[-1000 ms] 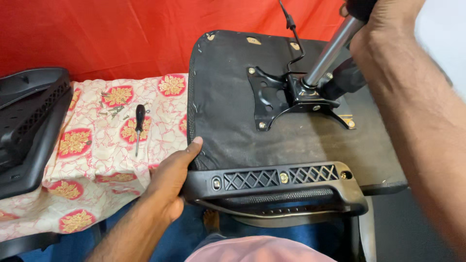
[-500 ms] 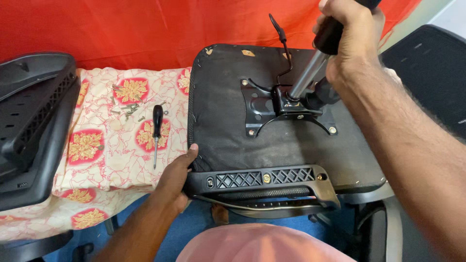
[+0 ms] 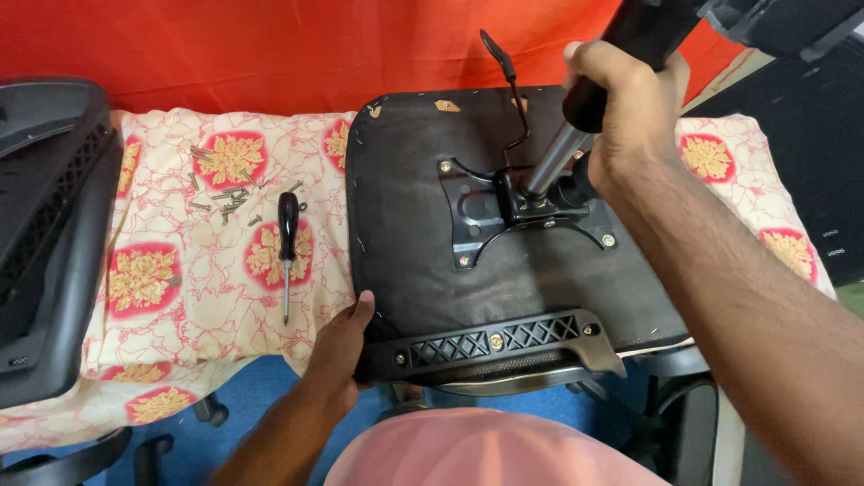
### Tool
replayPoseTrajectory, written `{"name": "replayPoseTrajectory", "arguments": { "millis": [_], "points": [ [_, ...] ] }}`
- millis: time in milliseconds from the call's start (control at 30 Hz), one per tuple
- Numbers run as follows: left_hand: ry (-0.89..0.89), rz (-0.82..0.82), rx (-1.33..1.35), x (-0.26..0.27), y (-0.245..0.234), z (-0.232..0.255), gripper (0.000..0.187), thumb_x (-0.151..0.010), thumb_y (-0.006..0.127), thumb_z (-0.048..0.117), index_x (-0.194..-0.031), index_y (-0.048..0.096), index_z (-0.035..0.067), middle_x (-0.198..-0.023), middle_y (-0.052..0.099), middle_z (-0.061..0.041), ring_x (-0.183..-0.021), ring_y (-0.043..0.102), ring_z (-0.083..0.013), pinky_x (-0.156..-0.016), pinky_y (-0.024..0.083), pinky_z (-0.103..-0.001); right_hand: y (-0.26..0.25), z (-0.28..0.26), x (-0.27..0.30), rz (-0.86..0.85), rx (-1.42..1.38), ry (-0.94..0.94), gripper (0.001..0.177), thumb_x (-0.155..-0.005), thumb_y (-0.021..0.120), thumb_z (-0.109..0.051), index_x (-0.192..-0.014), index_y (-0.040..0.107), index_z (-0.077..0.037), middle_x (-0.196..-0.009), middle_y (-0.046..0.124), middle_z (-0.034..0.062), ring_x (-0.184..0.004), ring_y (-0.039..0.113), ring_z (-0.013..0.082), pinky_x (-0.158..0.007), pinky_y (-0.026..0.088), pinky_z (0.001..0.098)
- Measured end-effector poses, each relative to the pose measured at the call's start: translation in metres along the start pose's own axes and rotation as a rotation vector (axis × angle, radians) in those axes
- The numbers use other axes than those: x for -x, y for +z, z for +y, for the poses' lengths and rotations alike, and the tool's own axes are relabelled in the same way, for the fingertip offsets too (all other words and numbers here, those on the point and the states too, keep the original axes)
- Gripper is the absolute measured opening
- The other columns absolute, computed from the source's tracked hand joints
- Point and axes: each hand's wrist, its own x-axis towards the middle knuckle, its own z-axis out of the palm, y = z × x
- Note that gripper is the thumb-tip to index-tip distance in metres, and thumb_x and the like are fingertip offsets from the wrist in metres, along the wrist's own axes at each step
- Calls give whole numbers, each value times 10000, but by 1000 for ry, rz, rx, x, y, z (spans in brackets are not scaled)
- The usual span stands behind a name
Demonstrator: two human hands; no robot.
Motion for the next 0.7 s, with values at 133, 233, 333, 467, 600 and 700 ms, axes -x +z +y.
{"name": "replayPoseTrajectory", "arguments": {
  "millis": [133,233,333,467,600,700],
  "points": [
    [6,73,-64,-7,0,-2,640,-954,577,490,-1451,569,87,-1493,596,-93,-1320,578,-261,-1097,448,-467,-4,-2,3,-2,20,-21,234,-757,790,-62,-904,613,-20,-765,673,86,-700,677,209,-703,545,357],
    [35,58,-65,-10,0,-5,646,-958,571,491,-1451,568,72,-1490,593,-90,-1323,569,-248,-1098,440,-446,-4,-2,4,-4,23,-13,236,-759,798,-72,-910,625,-18,-779,687,85,-709,684,208,-716,556,355],
    [63,119,-153,-11,4,-6,632,-978,562,487,-1432,593,49,-1457,607,-102,-1310,558,-240,-1090,426,-436,-1,-3,6,7,50,-3,241,-765,805,-87,-913,628,-19,-775,687,81,-717,680,202,-728,548,348],
    [83,172,-251,-8,5,-6,609,-989,555,489,-1394,625,40,-1380,662,-121,-1253,602,-244,-1062,455,-414,0,-6,12,-24,124,-35,219,-806,790,-138,-922,652,-13,-781,696,73,-764,674,189,-767,528,332],
    [57,121,-217,-8,5,-2,576,-976,535,474,-1390,618,82,-1355,668,-100,-1217,614,-247,-1004,486,-424,-8,0,12,-31,262,-42,340,-869,806,-231,-1049,621,-11,-887,702,68,-847,697,174,-822,552,344],
    [49,147,-392,-14,2,1,593,-1002,505,488,-1358,643,35,-1294,711,-166,-1179,654,-305,-977,512,-440,-34,18,13,-167,300,-84,482,-933,794,-285,-1231,525,-20,-1094,656,76,-1045,670,171,-941,548,352]
  ]
}}
